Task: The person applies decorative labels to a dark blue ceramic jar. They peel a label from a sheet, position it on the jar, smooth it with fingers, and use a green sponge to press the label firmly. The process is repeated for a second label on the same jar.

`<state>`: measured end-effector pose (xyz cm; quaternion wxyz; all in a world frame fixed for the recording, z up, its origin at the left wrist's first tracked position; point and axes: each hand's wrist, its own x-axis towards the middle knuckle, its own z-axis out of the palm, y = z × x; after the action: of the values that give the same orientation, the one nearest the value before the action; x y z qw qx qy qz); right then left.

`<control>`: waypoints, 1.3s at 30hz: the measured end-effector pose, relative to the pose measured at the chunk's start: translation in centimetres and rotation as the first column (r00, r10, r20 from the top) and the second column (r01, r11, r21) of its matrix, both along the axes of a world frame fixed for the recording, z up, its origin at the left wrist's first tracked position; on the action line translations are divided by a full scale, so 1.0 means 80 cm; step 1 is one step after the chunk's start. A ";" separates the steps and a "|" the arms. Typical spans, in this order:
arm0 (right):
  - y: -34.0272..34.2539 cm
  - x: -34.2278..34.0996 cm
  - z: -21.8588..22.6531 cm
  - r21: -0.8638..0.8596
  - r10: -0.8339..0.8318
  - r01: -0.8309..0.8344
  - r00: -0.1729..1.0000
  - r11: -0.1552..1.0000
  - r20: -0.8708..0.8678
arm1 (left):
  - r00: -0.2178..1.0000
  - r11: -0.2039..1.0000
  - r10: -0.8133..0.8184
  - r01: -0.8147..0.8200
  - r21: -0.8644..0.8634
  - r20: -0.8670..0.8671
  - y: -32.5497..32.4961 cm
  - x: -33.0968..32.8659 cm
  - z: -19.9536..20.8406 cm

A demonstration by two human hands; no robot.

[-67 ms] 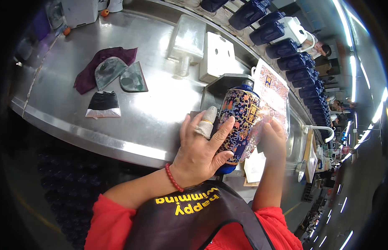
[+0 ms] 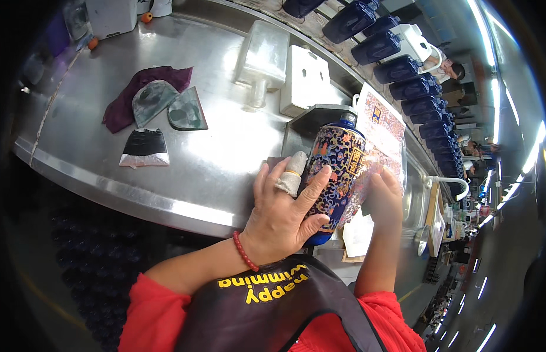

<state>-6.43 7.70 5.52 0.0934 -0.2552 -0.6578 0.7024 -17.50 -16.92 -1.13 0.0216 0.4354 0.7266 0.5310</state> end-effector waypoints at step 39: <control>-0.003 0.001 0.007 0.001 -0.034 0.034 0.998 0.999 -0.047 | 0.995 0.994 -0.058 0.050 0.096 0.078 0.000 -0.006 -0.003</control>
<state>-6.39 7.47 6.09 0.1209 -0.2497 -0.6515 0.7061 -18.02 -16.94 -1.33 0.0448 0.4337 0.6873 0.5810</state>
